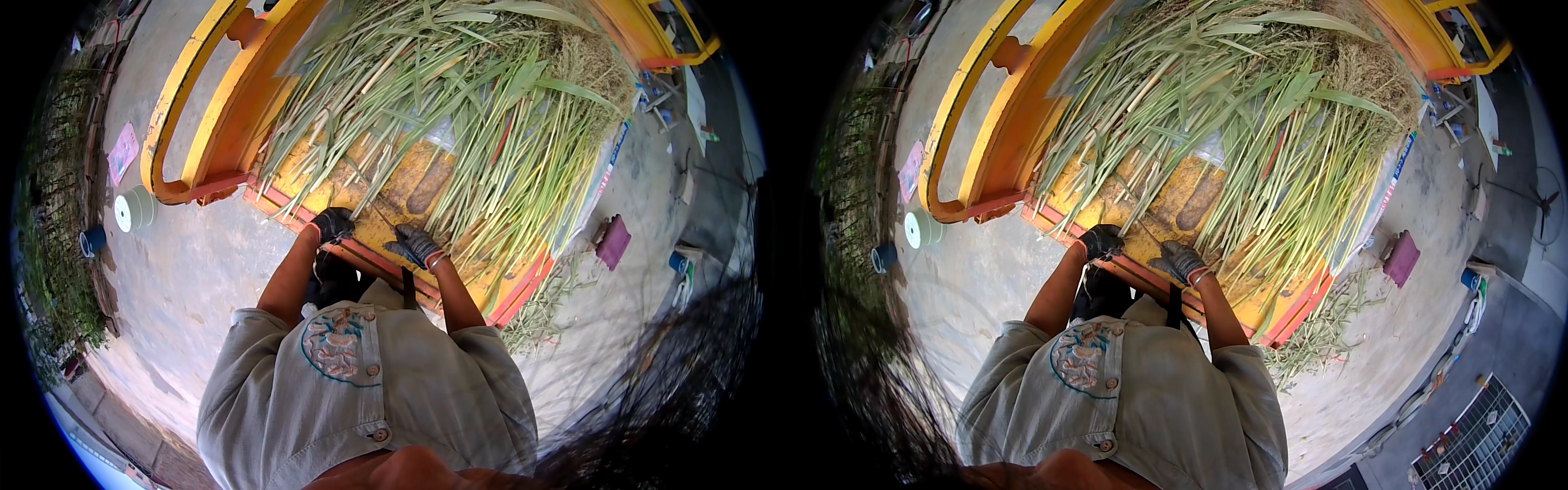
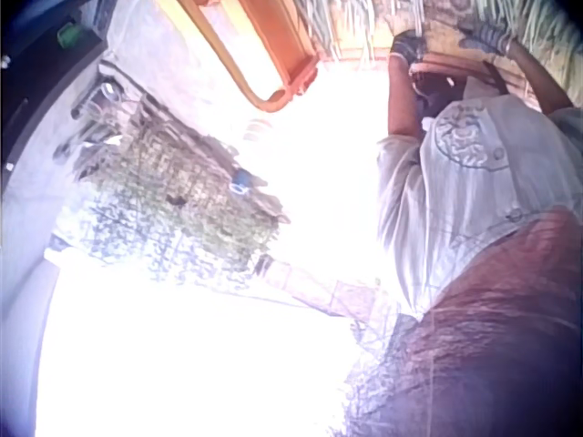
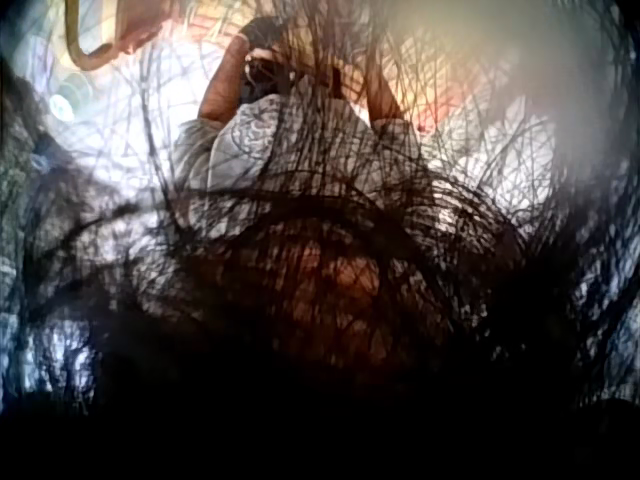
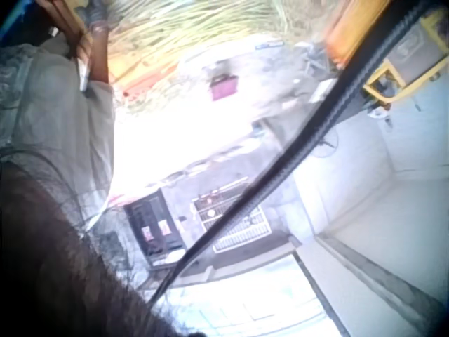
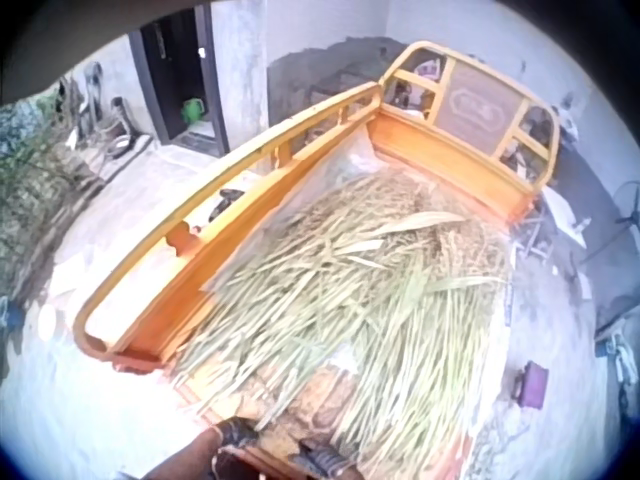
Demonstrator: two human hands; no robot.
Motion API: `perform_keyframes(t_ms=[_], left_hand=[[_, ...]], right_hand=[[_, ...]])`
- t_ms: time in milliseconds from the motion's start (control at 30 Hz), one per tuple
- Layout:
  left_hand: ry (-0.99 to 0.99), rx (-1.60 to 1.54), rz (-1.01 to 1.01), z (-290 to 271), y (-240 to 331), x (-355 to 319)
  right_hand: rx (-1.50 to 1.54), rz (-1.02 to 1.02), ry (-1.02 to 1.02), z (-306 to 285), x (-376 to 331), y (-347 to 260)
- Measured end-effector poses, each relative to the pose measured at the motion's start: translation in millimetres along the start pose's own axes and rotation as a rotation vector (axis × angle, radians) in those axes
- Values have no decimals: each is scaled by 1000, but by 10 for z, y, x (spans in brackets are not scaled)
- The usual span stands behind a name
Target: The person uses shears to cut long green plant stalks into shorter segments on the bed of a yellow utility vehicle. The person repeatedly gathers stalks, cuts them, and drops the pieces back onto the pile.
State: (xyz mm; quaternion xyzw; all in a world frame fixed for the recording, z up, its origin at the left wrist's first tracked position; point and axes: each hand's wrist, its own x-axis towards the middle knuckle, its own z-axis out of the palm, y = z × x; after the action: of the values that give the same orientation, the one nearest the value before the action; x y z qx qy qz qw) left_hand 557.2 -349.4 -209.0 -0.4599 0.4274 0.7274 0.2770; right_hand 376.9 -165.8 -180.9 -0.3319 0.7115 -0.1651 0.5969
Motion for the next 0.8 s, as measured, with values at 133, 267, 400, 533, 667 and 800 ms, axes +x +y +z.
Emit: perform_keyframes(t_ms=[133,267,400,533,667,800], left_hand=[[83,-98,34,22,-250,38],[-35,-351,184,-97,-528,197],[-216,-984,265,-56,-637,105],[-179,-942,296,-24,-767,258],[187,-100,795,-5,-1041,532],[263,-899,362,468,-589,166]], right_hand=[[36,-9,14,205,-103,69],[24,13,-3,271,-159,67],[-100,-58,114,352,-184,92],[-62,-117,42,298,-281,20],[16,-240,77,325,-391,-161],[134,-20,2,414,-137,-91]])
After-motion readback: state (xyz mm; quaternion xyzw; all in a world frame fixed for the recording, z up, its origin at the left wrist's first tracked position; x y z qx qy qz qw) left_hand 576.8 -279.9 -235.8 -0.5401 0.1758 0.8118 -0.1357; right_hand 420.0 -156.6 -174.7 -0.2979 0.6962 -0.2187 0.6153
